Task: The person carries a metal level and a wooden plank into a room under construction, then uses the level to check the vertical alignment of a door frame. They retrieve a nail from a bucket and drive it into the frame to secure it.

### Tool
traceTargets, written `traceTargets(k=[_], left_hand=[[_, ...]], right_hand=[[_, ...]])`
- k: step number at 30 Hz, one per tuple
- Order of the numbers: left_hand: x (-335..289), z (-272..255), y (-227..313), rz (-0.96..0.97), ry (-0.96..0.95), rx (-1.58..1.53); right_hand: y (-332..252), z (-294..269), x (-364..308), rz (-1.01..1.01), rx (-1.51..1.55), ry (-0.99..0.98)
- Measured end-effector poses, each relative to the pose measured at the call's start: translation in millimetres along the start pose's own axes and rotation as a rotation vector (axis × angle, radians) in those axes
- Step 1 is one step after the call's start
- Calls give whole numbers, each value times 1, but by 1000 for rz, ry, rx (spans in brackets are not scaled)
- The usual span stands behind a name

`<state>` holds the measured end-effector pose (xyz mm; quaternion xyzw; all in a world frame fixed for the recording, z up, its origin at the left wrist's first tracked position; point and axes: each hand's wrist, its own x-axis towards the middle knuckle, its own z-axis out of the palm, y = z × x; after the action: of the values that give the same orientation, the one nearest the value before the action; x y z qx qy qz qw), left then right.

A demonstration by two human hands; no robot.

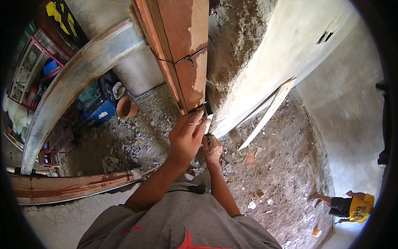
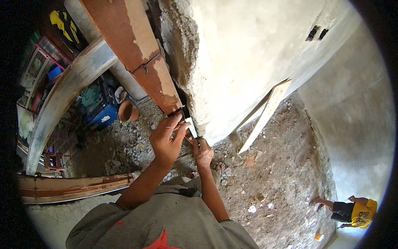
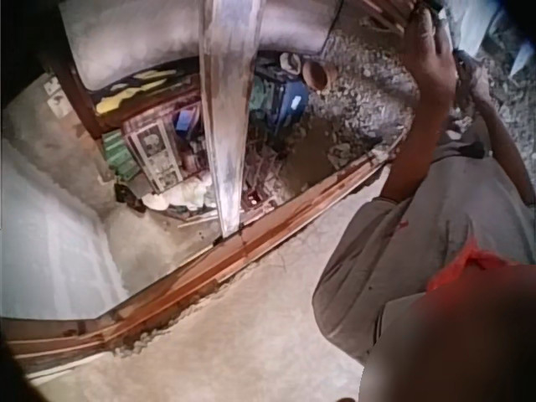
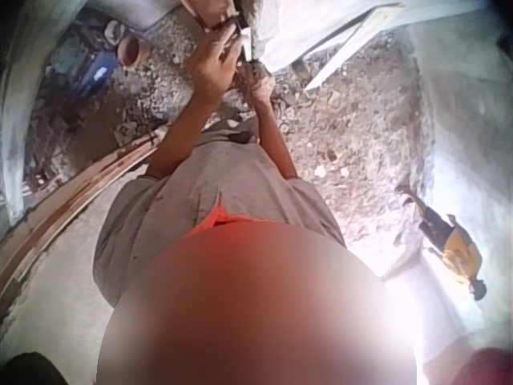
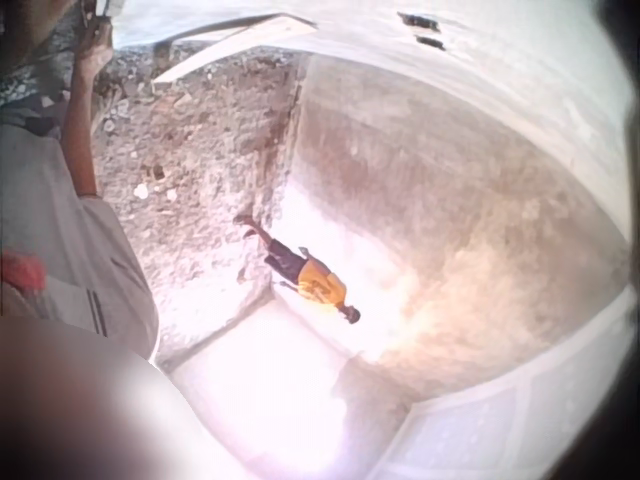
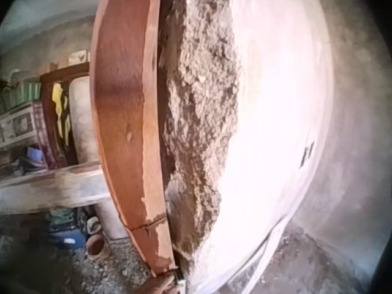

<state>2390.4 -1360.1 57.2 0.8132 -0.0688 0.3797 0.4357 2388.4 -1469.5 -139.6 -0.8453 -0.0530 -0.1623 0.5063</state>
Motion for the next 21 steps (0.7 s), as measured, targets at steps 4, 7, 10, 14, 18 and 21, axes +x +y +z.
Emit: traceTargets(k=[4,7,10,14,18,21], left_hand=[[1,2,3,45,30,55],[3,1,6,-24,19,10],[4,0,6,-4,45,23],[1,2,5,1,59,-9],[-1,5,3,-53,70,-48],[0,6,0,-35,95,-74]], right_hand=[[1,1,1,23,-21,-22],[-6,-6,2,42,-90,-76],[-23,-23,9,-38,24,32],[-56,-51,33,-162,-2,107],[-85,-66,57,-183,-41,99],[-95,-72,67,-222,-4,69]])
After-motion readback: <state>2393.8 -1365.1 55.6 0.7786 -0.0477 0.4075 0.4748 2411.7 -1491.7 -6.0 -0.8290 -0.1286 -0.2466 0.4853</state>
